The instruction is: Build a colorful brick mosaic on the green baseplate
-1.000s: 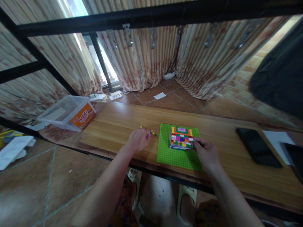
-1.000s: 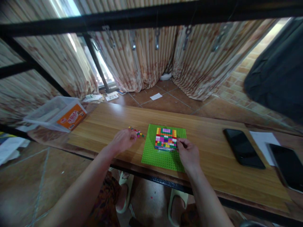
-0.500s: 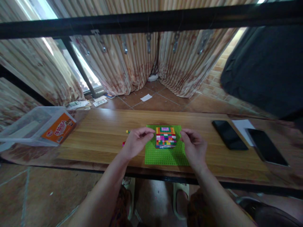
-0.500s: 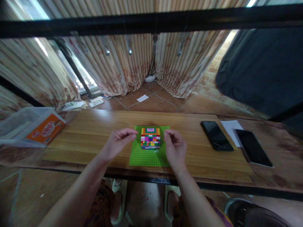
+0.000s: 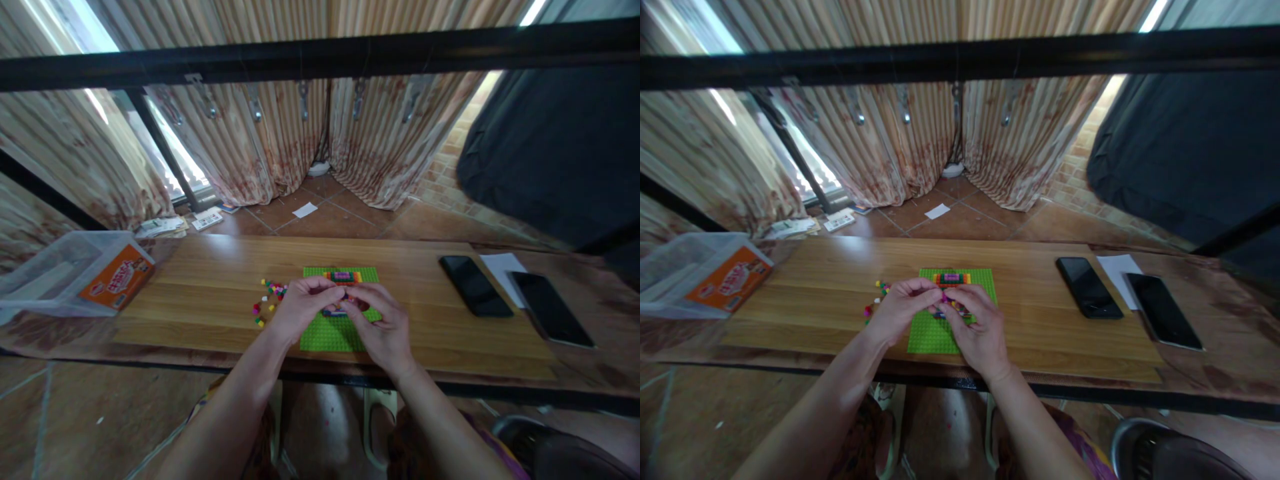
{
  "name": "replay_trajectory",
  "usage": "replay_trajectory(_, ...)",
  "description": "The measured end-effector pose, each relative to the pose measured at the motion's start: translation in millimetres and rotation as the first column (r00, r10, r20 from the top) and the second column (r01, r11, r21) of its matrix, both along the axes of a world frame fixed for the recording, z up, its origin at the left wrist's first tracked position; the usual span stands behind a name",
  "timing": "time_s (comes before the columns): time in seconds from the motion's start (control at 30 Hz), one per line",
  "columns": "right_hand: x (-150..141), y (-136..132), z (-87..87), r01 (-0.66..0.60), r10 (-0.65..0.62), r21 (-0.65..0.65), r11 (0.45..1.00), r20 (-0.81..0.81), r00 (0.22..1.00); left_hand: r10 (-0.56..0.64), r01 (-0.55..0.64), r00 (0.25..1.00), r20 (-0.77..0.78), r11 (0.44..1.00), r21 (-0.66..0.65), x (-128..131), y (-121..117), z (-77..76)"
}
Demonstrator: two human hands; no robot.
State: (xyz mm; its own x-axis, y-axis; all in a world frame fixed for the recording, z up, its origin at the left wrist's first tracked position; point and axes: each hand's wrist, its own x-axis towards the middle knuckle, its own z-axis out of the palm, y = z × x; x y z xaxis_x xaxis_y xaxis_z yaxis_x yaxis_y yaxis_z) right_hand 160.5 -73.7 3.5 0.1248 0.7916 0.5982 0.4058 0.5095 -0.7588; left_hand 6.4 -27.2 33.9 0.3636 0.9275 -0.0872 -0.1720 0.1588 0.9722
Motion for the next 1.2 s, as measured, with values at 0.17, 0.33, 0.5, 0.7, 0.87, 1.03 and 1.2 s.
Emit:
replay_trajectory(0.17, -4.5, 0.9, 1.6, -0.018, 0.018, -0.013, 1.000, -0.031, 0.999, -0.029, 0.030, 0.999, -0.028, 0.999, 0.028, 1.5, -0.7, 0.7)
replay_trajectory(0.33, 0.4, 2.4, -0.1, -0.019, 0.018, -0.029, 0.999, -0.032, 0.999, 0.013, -0.009, 0.998, -0.067, 0.999, 0.052, -1.2, 1.6, -1.9)
replay_trajectory(0.5, 20.0, 4.5, -9.7, 0.073, -0.075, -0.127, 0.989, -0.010, 0.997, 0.177, -0.167, 0.975, -0.135, 0.982, 0.086, -8.7, 11.9, -9.1)
replay_trajectory(0.7, 38.2, 3.4, -20.0, 0.118, -0.119, -0.240, 0.964, 0.011, 0.993, 0.251, -0.205, 0.911, -0.327, 0.964, 0.169, -13.1, 17.6, -21.9)
replay_trajectory(0.87, 36.9, 2.9, -22.5, 0.091, -0.096, -0.297, 0.950, -0.002, 0.995, 0.255, -0.135, 0.859, -0.444, 0.950, 0.283, -10.7, 20.3, -29.8)
replay_trajectory(1.03, 35.3, 5.5, -24.3, 0.075, -0.095, -0.323, 0.944, -0.047, 0.994, 0.257, -0.117, 0.846, -0.468, 0.945, 0.306, -10.1, 22.2, -30.4)
replay_trajectory(1.2, 35.3, 9.1, -30.1, 0.054, -0.094, -0.349, 0.935, -0.097, 0.991, 0.239, -0.095, 0.847, -0.475, 0.947, 0.307, -11.3, 22.3, -29.2)
